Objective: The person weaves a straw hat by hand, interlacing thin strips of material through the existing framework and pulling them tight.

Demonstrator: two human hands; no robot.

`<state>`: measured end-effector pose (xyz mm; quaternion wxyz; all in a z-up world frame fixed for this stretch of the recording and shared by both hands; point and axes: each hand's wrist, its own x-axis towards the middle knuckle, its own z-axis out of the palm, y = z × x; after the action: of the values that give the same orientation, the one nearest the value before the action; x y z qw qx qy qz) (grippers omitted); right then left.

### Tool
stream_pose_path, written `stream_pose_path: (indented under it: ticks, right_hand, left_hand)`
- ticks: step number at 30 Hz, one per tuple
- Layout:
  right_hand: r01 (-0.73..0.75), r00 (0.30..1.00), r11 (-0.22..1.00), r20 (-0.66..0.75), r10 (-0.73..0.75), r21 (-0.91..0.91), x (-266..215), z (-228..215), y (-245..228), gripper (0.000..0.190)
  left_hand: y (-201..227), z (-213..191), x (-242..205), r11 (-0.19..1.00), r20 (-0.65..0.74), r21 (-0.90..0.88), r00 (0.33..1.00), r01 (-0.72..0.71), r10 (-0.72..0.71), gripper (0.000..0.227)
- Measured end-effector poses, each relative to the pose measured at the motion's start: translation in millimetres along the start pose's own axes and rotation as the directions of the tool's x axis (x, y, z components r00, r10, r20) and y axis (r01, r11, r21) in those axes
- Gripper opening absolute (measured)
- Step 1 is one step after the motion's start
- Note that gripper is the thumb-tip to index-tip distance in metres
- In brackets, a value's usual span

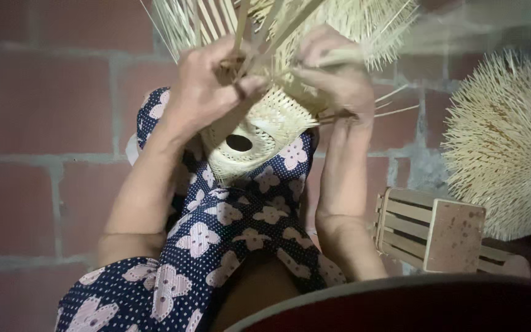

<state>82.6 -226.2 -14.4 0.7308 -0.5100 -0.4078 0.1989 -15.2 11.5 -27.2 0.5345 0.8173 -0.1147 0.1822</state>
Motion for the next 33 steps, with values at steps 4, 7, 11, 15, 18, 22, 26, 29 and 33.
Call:
stream_pose_path:
  ticks: [4,7,11,15,18,22,26,29,33]
  right_hand:
    - [0.022,0.979,0.975,0.2,0.024,-0.223,8.4,-13.1,-29.1,0.014]
    - [0.059,0.998,0.899,0.045,-0.044,-0.434,14.1,-0.1,-33.1,0.015]
    - [-0.395,0.814,0.707,-0.58,-0.028,-0.587,23.2,20.3,-3.5,0.034]
    - [-0.343,0.926,0.129,-0.358,-0.12,-0.93,35.9,22.8,10.5,0.024]
    - [-0.263,0.964,-0.102,-0.257,-0.067,-0.96,41.9,26.2,-0.2,0.022]
    - [-0.2,0.978,0.58,-0.198,0.067,-0.79,50.0,35.7,-42.1,0.011]
    - [0.036,0.993,0.522,0.089,0.077,-0.852,56.9,47.1,-54.4,0.012]
    - [-0.675,0.686,0.684,-0.577,0.444,-0.276,61.7,53.5,-29.4,0.008]
    - [-0.411,0.894,0.821,-0.352,0.278,-0.395,53.4,47.8,-15.5,0.007]
  left_hand:
    - [5.8,19.4,14.0,0.961,-0.152,0.236,0.971,-0.147,0.185,0.025]
    - [4.0,19.8,15.1,0.98,-0.122,0.191,0.989,-0.059,0.083,0.028]
    - [-11.6,2.5,3.3,0.988,-0.016,-0.086,0.992,-0.13,0.129,0.017]
    - [-19.1,0.6,-3.4,0.991,-0.001,-0.005,0.991,-0.134,0.134,0.017]
    - [-22.5,2.0,-6.3,0.993,0.013,-0.013,0.993,-0.12,0.12,0.014]
    - [-23.5,-3.3,-7.6,0.991,-0.132,-0.09,0.987,-0.102,0.09,0.012]
    - [-21.8,4.7,-12.2,0.996,-0.15,-0.074,0.988,-0.044,0.033,0.005]
    - [-20.7,13.5,-10.6,0.988,-0.157,-0.112,0.984,-0.103,0.084,0.008]
    - [-25.0,4.6,-10.9,0.961,-0.174,-0.02,0.948,-0.275,0.267,0.016]
